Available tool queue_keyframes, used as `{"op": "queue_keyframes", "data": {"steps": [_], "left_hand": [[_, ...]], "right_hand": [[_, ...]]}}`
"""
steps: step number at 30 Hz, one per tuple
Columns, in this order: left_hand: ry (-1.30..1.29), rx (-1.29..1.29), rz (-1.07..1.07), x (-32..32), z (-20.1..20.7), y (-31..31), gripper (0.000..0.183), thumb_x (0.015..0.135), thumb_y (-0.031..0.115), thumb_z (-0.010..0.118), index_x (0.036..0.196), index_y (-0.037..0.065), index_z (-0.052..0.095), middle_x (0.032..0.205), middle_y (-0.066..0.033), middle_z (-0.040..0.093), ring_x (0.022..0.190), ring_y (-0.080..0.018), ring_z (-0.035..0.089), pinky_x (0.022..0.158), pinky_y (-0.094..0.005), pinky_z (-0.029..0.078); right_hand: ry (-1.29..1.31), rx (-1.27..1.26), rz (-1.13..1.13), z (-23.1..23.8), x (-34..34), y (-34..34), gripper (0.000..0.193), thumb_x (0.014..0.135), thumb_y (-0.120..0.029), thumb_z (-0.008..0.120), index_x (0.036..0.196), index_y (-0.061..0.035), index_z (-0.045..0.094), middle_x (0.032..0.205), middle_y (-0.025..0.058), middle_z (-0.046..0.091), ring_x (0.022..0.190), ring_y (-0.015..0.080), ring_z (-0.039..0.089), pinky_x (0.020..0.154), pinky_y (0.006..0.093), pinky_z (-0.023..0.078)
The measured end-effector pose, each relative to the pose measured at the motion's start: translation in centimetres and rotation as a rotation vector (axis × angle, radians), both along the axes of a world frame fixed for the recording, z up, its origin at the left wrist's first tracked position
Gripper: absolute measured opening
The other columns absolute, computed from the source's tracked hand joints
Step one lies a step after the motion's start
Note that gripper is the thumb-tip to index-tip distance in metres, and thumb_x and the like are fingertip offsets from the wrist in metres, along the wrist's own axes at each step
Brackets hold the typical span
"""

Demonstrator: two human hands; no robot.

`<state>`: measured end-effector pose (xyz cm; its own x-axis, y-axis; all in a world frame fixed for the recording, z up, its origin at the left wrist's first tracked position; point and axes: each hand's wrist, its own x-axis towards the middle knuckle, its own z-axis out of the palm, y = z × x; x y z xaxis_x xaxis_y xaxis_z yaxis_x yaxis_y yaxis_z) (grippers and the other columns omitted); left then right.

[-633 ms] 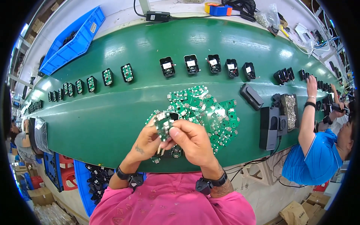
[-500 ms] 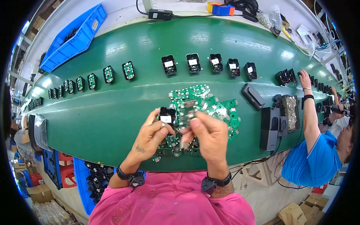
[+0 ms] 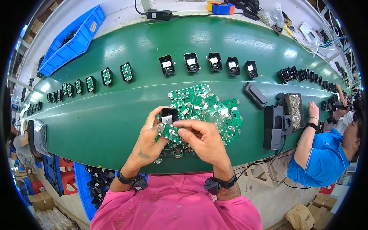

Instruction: Assembling circuit boards into black plastic housings on a production line.

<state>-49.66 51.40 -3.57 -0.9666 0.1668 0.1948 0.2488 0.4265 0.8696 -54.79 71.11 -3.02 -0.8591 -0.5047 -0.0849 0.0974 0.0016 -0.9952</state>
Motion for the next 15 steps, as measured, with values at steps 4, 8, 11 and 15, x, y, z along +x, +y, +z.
{"op": "queue_keyframes", "data": {"steps": [4, 8, 11, 15], "left_hand": [[-0.254, 0.262, 0.067, 0.2, 1.1, 0.9, 0.070, 0.078, 0.006, 0.078, 0.140, 0.004, 0.046, 0.142, -0.0194, 0.047, 0.117, -0.0288, 0.058, 0.095, -0.0381, 0.049], [-0.366, 0.527, 0.082, -0.1, 0.3, 0.2, 0.079, 0.080, 0.006, 0.079, 0.148, 0.001, 0.039, 0.140, -0.0132, 0.053, 0.116, -0.0199, 0.060, 0.093, -0.0313, 0.050], [-0.433, 0.564, 0.040, -0.4, 0.4, 0.2, 0.075, 0.083, 0.003, 0.075, 0.148, 0.001, 0.040, 0.136, -0.0117, 0.055, 0.117, -0.0178, 0.058, 0.094, -0.0300, 0.050], [-0.498, 0.629, 0.118, -0.4, 0.2, 0.4, 0.066, 0.088, -0.002, 0.068, 0.149, 0.001, 0.041, 0.129, -0.0105, 0.058, 0.114, -0.0128, 0.057, 0.092, -0.0273, 0.052]], "right_hand": [[0.005, -0.025, -0.050, -0.1, -0.3, 0.3, 0.025, 0.091, -0.006, 0.070, 0.114, -0.0013, 0.062, 0.074, -0.0026, 0.060, 0.063, 0.0010, 0.051, 0.054, 0.0189, 0.038], [0.090, 0.100, 0.043, -0.3, -0.7, 0.4, 0.021, 0.090, -0.006, 0.071, 0.108, -0.0031, 0.061, 0.071, -0.0039, 0.060, 0.062, 0.0007, 0.049, 0.055, 0.0183, 0.037], [0.116, 0.169, 0.002, 0.0, -0.6, 0.5, 0.022, 0.088, -0.006, 0.072, 0.108, -0.0027, 0.063, 0.079, 0.0004, 0.062, 0.064, 0.0034, 0.051, 0.057, 0.0199, 0.040], [0.402, 0.189, -0.078, 0.1, -0.8, -0.4, 0.025, 0.083, -0.006, 0.075, 0.107, -0.0049, 0.069, 0.098, 0.0057, 0.062, 0.080, 0.0115, 0.058, 0.068, 0.0248, 0.045]]}}
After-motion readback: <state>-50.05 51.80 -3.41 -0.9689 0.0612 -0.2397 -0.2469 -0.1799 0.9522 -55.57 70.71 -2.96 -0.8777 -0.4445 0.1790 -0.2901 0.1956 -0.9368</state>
